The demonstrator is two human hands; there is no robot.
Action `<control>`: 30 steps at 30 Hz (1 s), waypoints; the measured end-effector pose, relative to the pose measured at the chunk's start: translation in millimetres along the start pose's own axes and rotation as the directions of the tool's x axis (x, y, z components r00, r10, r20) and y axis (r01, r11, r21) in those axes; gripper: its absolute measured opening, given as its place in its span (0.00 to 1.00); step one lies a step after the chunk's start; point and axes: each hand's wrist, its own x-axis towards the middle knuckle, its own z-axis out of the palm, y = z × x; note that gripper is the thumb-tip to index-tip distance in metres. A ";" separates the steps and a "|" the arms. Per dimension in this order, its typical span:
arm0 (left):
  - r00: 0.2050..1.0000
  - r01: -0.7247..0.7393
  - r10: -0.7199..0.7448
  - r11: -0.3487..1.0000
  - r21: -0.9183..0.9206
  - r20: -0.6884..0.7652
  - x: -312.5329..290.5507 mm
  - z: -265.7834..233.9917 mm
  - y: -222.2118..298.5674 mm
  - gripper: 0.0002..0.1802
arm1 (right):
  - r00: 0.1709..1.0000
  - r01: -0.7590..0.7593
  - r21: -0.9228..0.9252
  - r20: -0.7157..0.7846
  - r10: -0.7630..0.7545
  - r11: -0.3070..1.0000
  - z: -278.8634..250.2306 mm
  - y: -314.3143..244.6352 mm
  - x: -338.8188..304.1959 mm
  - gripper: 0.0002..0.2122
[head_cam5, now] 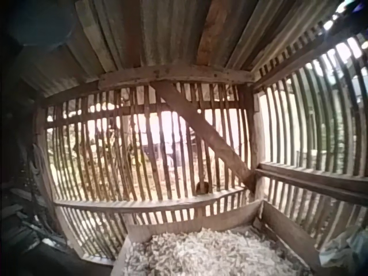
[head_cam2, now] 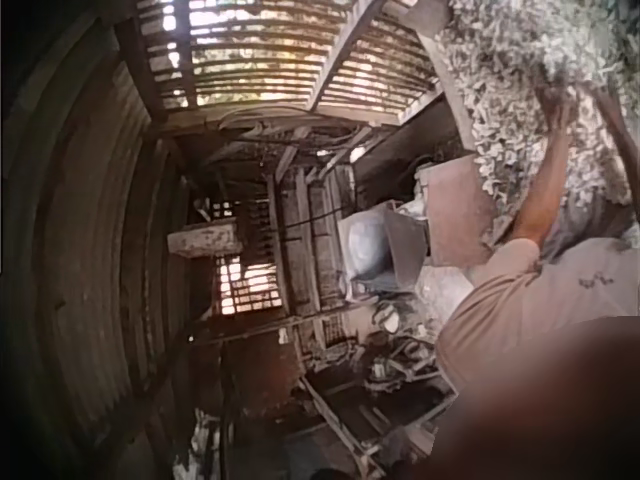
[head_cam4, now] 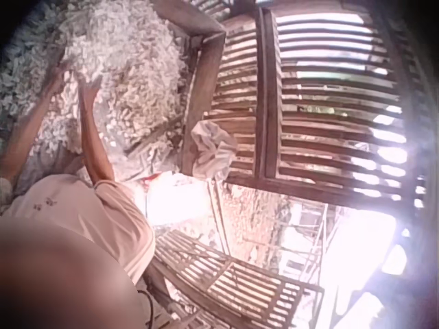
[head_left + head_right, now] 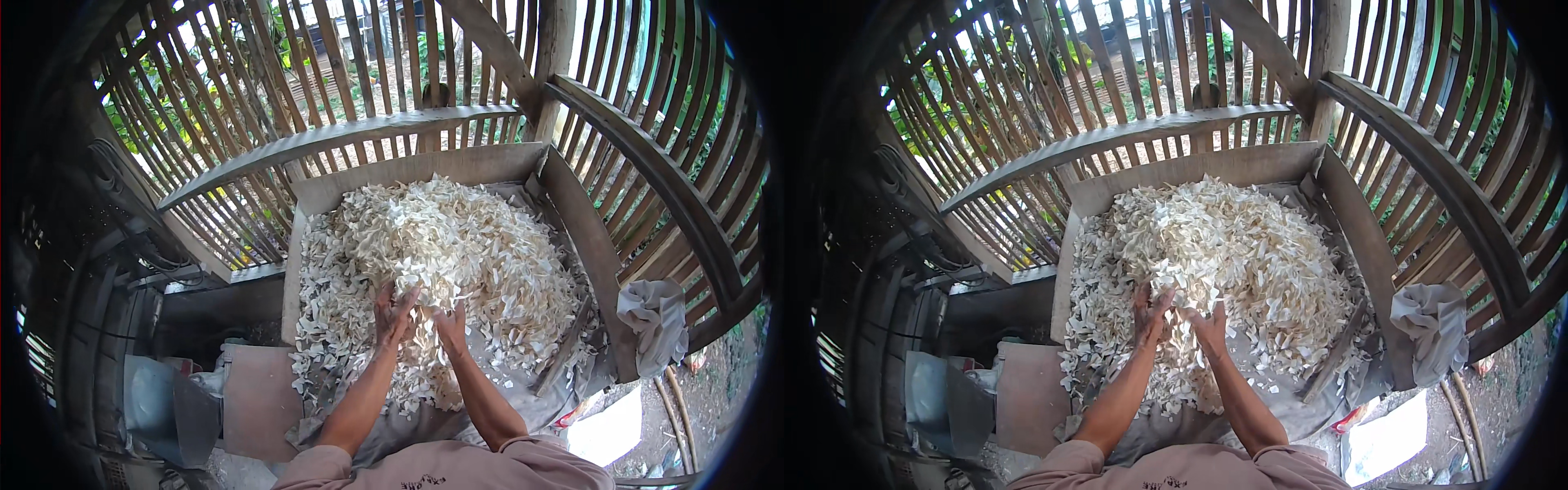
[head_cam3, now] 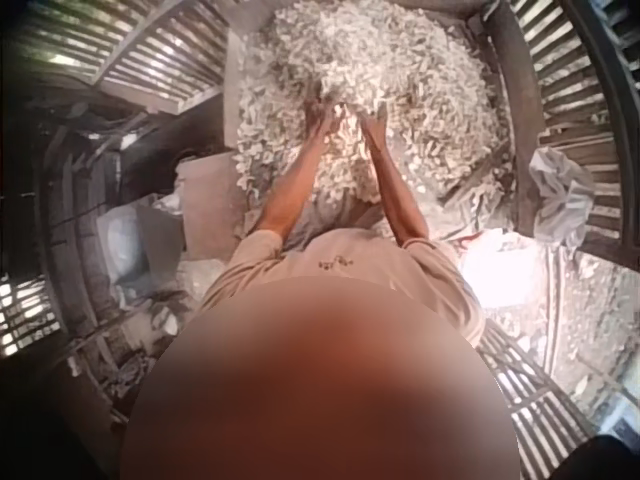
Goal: The person processes cassava chips by grabbing handfuls from a large bin and dropping them into a machine hopper, occasionally using a wooden paddle to push the chips further into the hopper.
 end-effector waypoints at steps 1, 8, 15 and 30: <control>1.000 0.003 -0.003 1.000 -0.004 -0.008 -4.4 0.7 -3.4 0.22 | 0.999 -0.034 0.026 0.014 0.034 0.999 0.4 -2.7 -3.2 0.45; 0.993 0.083 -0.106 0.942 -0.326 -0.054 -16.1 15.4 16.9 0.19 | 0.959 0.192 -0.382 -0.124 -0.256 0.904 -16.0 26.8 26.0 0.25; 0.994 0.026 -0.061 0.937 -0.349 -0.088 -22.0 3.3 54.9 0.14 | 0.968 0.236 -0.181 -0.044 -0.248 0.955 25.0 -46.9 -14.5 0.18; 0.994 -0.107 0.042 0.464 -0.879 -0.099 -8.0 -205.0 165.8 0.19 | 0.851 0.373 0.016 0.392 -0.349 0.928 248.8 -119.4 -79.7 0.15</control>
